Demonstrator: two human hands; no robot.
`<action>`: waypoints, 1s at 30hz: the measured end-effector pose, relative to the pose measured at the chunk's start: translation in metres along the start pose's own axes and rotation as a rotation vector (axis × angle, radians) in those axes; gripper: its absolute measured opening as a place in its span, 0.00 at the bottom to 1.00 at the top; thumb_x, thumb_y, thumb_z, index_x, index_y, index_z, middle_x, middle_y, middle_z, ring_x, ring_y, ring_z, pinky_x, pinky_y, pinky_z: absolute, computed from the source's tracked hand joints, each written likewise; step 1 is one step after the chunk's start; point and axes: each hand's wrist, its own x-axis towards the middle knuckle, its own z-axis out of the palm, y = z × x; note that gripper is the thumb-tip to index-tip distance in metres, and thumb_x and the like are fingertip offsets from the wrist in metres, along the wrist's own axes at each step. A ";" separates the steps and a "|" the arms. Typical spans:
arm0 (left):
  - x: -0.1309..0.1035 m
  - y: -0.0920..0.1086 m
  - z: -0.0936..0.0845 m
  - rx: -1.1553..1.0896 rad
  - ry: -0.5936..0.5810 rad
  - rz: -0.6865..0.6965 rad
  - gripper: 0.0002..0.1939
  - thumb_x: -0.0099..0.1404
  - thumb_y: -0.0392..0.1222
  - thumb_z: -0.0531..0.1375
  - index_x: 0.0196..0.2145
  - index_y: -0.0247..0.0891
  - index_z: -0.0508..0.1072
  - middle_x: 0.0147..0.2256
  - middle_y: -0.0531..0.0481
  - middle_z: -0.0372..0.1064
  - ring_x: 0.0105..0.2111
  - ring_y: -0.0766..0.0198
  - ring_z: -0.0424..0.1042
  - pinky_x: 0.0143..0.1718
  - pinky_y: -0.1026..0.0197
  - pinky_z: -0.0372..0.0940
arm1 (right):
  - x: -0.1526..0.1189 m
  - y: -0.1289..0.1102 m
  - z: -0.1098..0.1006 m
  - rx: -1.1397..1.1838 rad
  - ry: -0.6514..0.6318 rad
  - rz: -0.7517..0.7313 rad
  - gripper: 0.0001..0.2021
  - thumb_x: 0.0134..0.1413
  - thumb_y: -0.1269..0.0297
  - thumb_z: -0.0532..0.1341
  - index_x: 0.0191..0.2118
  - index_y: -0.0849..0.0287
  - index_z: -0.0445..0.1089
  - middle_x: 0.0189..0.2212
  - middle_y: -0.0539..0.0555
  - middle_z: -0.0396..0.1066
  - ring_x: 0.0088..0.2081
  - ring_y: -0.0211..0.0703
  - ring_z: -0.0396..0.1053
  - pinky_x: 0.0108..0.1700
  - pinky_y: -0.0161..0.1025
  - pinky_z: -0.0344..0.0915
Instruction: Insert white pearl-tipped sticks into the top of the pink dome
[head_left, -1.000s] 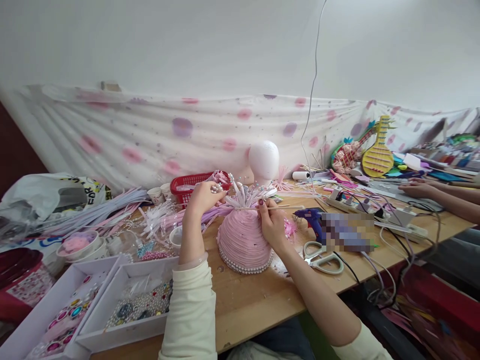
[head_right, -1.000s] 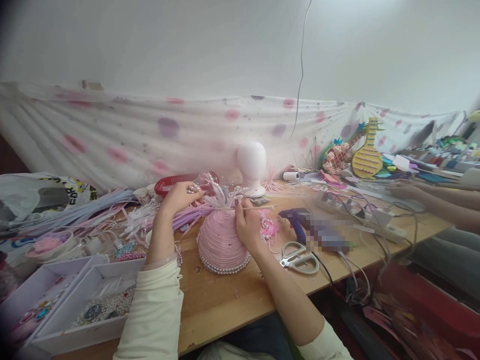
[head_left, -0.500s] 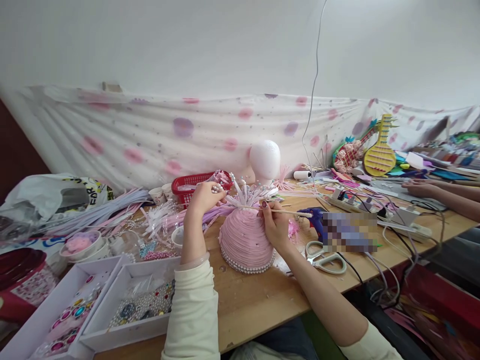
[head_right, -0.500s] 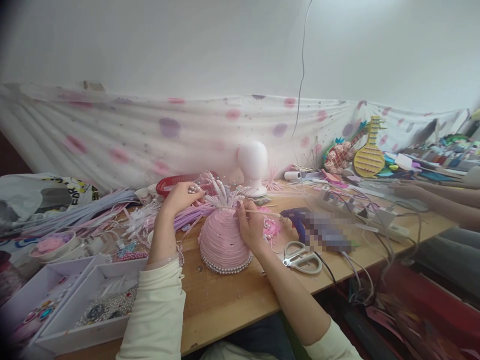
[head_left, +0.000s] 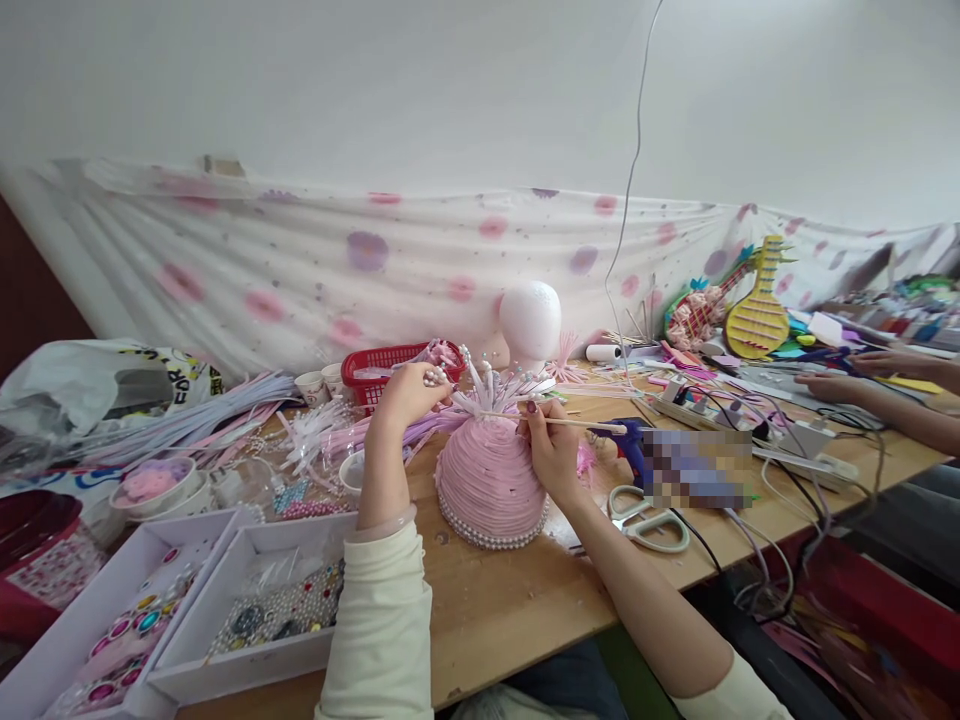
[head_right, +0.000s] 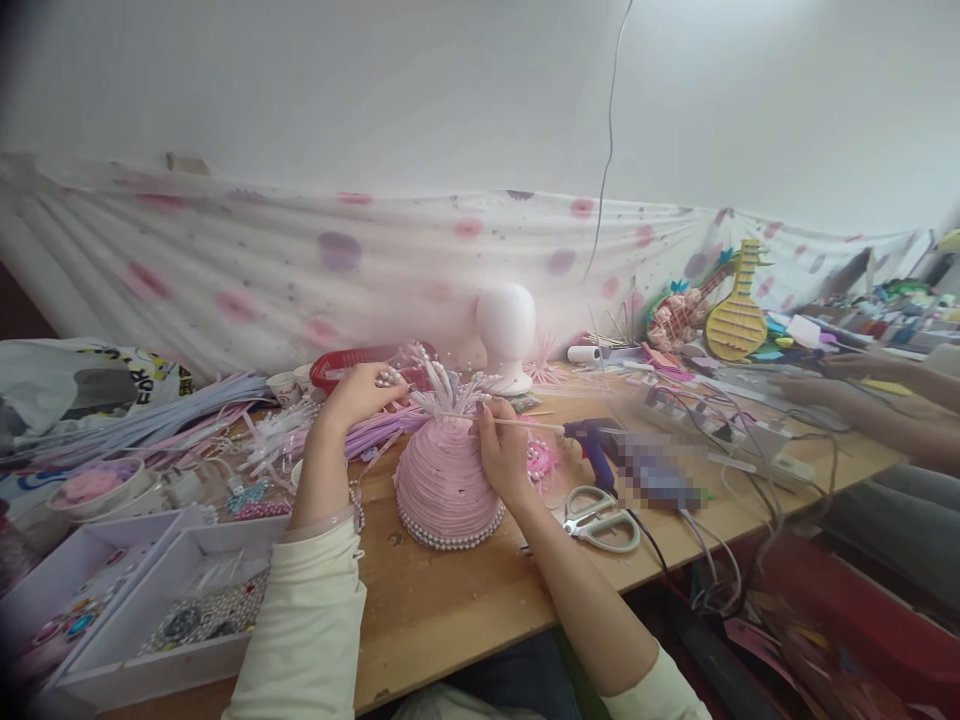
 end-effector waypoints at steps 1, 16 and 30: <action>0.000 0.000 0.000 0.019 0.005 0.000 0.04 0.53 0.37 0.58 0.27 0.36 0.73 0.28 0.46 0.78 0.27 0.62 0.75 0.29 0.66 0.65 | 0.000 -0.001 0.000 -0.022 -0.014 -0.004 0.16 0.64 0.54 0.52 0.26 0.55 0.60 0.22 0.47 0.62 0.25 0.38 0.60 0.31 0.37 0.57; -0.005 0.006 -0.006 0.227 0.037 -0.176 0.06 0.51 0.40 0.60 0.22 0.37 0.75 0.22 0.44 0.75 0.28 0.56 0.75 0.28 0.64 0.63 | 0.006 -0.005 0.004 -0.087 0.026 0.122 0.19 0.63 0.49 0.51 0.25 0.55 0.59 0.19 0.46 0.61 0.22 0.38 0.59 0.28 0.37 0.55; -0.006 0.007 -0.008 0.197 0.015 -0.123 0.16 0.53 0.35 0.60 0.40 0.31 0.79 0.27 0.47 0.76 0.28 0.63 0.73 0.33 0.67 0.63 | -0.004 -0.004 0.003 -0.017 0.044 -0.005 0.17 0.65 0.53 0.51 0.27 0.55 0.62 0.24 0.49 0.64 0.28 0.39 0.64 0.34 0.38 0.59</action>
